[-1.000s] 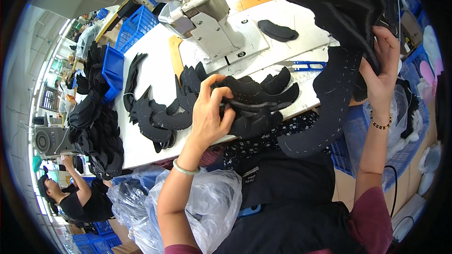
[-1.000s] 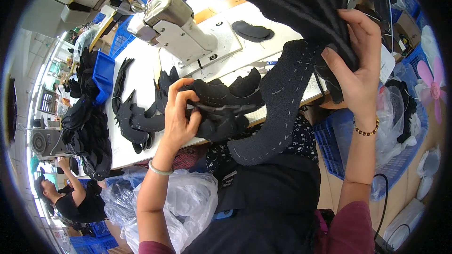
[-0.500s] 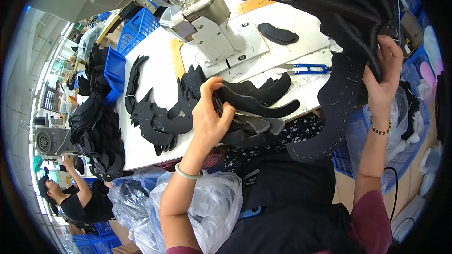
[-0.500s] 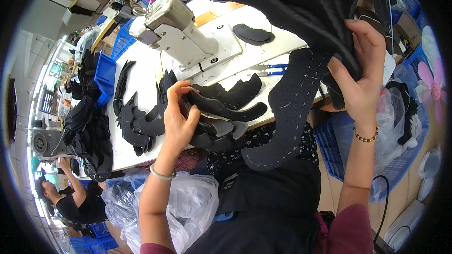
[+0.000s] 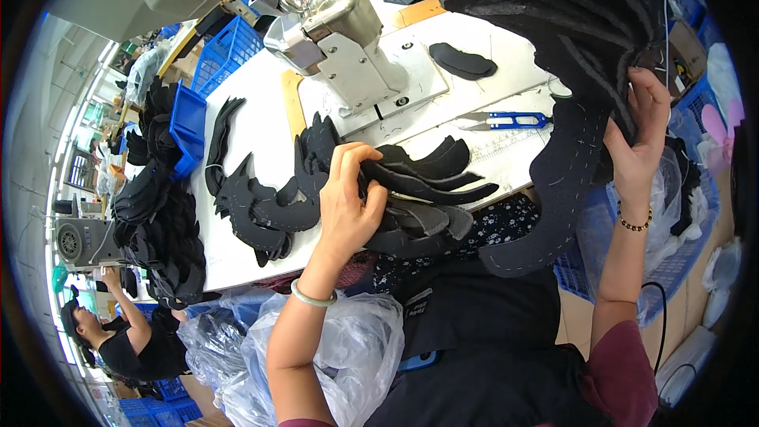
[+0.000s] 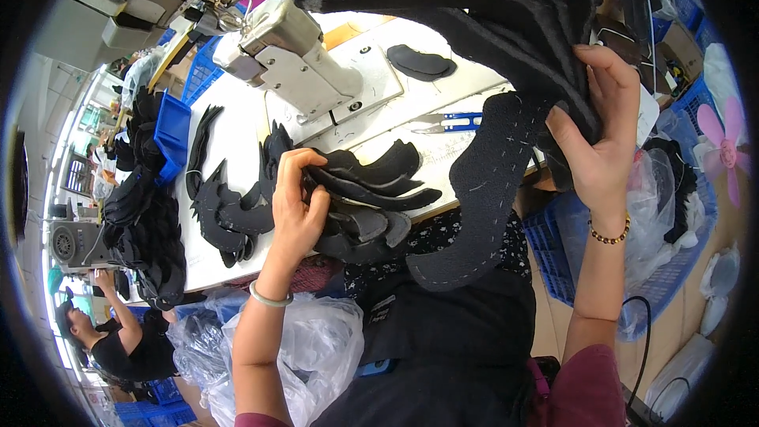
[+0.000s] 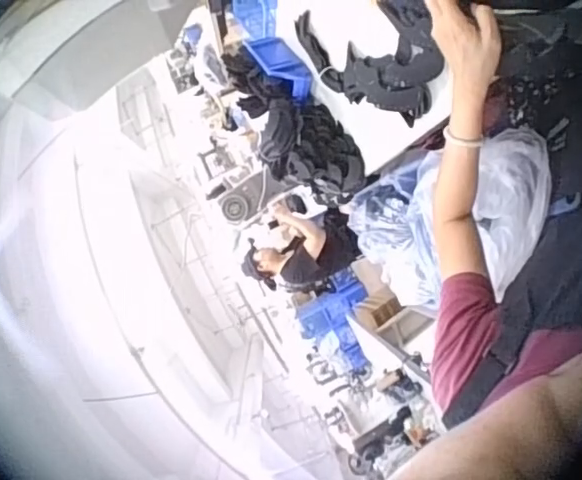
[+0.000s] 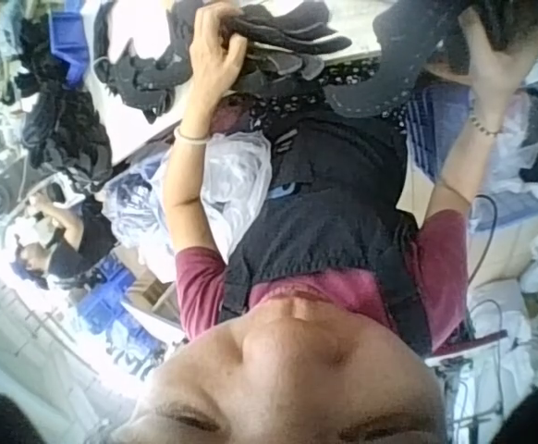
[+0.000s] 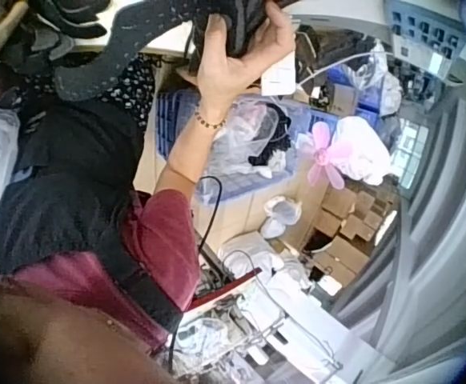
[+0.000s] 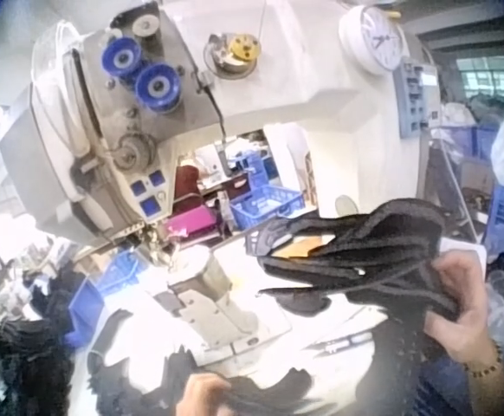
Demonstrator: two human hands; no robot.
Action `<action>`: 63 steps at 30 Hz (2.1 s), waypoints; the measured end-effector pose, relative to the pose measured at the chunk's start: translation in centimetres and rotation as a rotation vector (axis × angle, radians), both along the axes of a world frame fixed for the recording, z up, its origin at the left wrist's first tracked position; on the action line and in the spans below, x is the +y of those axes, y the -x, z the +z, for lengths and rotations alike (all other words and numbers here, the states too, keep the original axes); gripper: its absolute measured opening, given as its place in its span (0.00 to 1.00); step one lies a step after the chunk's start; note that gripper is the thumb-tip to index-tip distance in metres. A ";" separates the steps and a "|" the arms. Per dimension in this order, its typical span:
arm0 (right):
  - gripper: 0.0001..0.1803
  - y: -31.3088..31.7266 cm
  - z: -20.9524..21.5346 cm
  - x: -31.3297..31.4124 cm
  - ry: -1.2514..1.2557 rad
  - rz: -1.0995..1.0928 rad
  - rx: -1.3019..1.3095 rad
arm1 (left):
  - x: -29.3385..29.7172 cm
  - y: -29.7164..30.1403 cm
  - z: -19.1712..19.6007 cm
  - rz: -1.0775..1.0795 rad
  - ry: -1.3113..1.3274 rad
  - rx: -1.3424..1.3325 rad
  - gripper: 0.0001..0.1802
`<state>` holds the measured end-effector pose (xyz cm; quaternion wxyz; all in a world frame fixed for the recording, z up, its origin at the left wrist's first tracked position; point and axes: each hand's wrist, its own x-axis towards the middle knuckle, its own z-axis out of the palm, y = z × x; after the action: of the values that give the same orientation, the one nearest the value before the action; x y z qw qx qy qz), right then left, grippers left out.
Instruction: The operator organizes and bundles black shoe upper components using elastic bands in a manufacturing facility.
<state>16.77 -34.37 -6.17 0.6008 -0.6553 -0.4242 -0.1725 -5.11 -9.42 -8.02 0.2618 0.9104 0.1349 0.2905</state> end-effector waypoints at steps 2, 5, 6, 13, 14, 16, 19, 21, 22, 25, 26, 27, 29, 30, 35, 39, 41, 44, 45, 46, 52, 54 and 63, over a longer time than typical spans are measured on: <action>0.31 0.1 0.1 -0.2 0.001 -0.010 -0.002 | -0.2 0.1 0.3 0.028 0.020 -0.022 0.13; 0.31 0.3 0.2 -0.4 0.007 -0.020 0.023 | 0.5 0.4 -0.3 -0.117 -0.002 -0.147 0.08; 0.31 0.3 0.1 -0.4 0.002 -0.015 0.022 | 0.2 0.6 -0.2 -0.076 0.017 -0.128 0.05; 0.31 0.3 0.2 -0.6 -0.017 -0.013 -0.020 | -1.0 -0.6 -0.5 0.165 -0.052 -0.058 0.05; 0.31 0.5 0.2 -0.5 -0.017 -0.005 -0.026 | -0.9 -0.8 -0.7 0.187 -0.048 -0.067 0.06; 0.32 1.0 0.2 -0.3 -0.027 -0.017 0.033 | -0.7 -1.5 -0.6 0.237 -0.065 -0.095 0.07; 0.34 2.4 0.8 0.9 -0.069 0.005 -0.008 | -0.5 -3.5 -0.4 0.363 -0.045 -0.129 0.08; 0.39 4.4 1.9 3.3 -0.167 0.103 -0.039 | -0.4 -4.7 -0.7 0.430 0.012 -0.200 0.11; 0.40 5.8 1.9 5.3 -0.230 0.100 -0.036 | 0.4 -4.6 -2.0 0.469 0.031 -0.171 0.09; 0.38 7.8 3.0 8.5 -0.197 0.220 -0.181 | 0.2 -3.2 -1.4 0.225 0.065 0.252 0.18; 0.36 8.8 3.8 9.5 -0.127 0.218 -0.270 | -0.5 -2.2 -2.2 0.054 0.527 -0.108 0.18; 0.33 9.7 4.5 10.4 -0.060 0.216 -0.360 | -0.7 -1.5 -3.5 -0.137 0.964 -0.485 0.19; 0.27 9.5 2.8 13.5 -0.094 0.081 -0.743 | -0.2 -0.6 -3.3 0.083 0.015 -0.031 0.18; 0.26 8.9 1.1 14.9 -0.010 0.047 -0.794 | -1.0 -0.8 -1.5 0.154 0.074 0.247 0.18; 0.25 8.0 -1.9 16.0 0.470 0.093 -0.856 | -5.1 5.9 0.0 -0.162 -0.256 -0.027 0.20; 0.29 8.2 -0.7 16.3 0.471 0.241 -0.786 | -1.0 11.9 3.7 0.351 -0.425 -0.236 0.06; 0.28 8.8 0.2 16.1 0.462 0.274 -0.761 | 2.6 13.2 5.7 0.811 -0.094 -0.067 0.13; 0.22 11.7 1.8 16.5 0.246 0.469 -0.675 | 7.4 16.0 5.8 0.974 0.159 0.306 0.39; 0.21 13.6 2.0 17.5 0.198 0.593 -0.588 | 9.6 17.9 3.7 0.874 0.303 0.210 0.43; 0.19 15.7 2.7 18.1 0.233 0.785 -0.343 | 10.2 17.8 2.9 0.801 0.484 0.156 0.45; 0.32 21.4 -1.2 28.1 0.609 0.747 -0.106 | 7.9 13.9 2.4 0.682 0.900 -0.114 0.34; 0.33 22.7 -2.1 28.5 0.699 0.731 -0.092 | 8.9 14.6 0.7 0.513 1.135 -0.212 0.28; 0.52 19.3 4.4 16.4 0.468 0.544 -0.632 | -1.9 10.1 4.2 0.190 1.058 -0.818 0.19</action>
<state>-2.49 -17.99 -1.78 0.3020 -0.5534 -0.7698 -0.0999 -15.22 -11.30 -3.83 0.6758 0.4604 0.2284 0.5284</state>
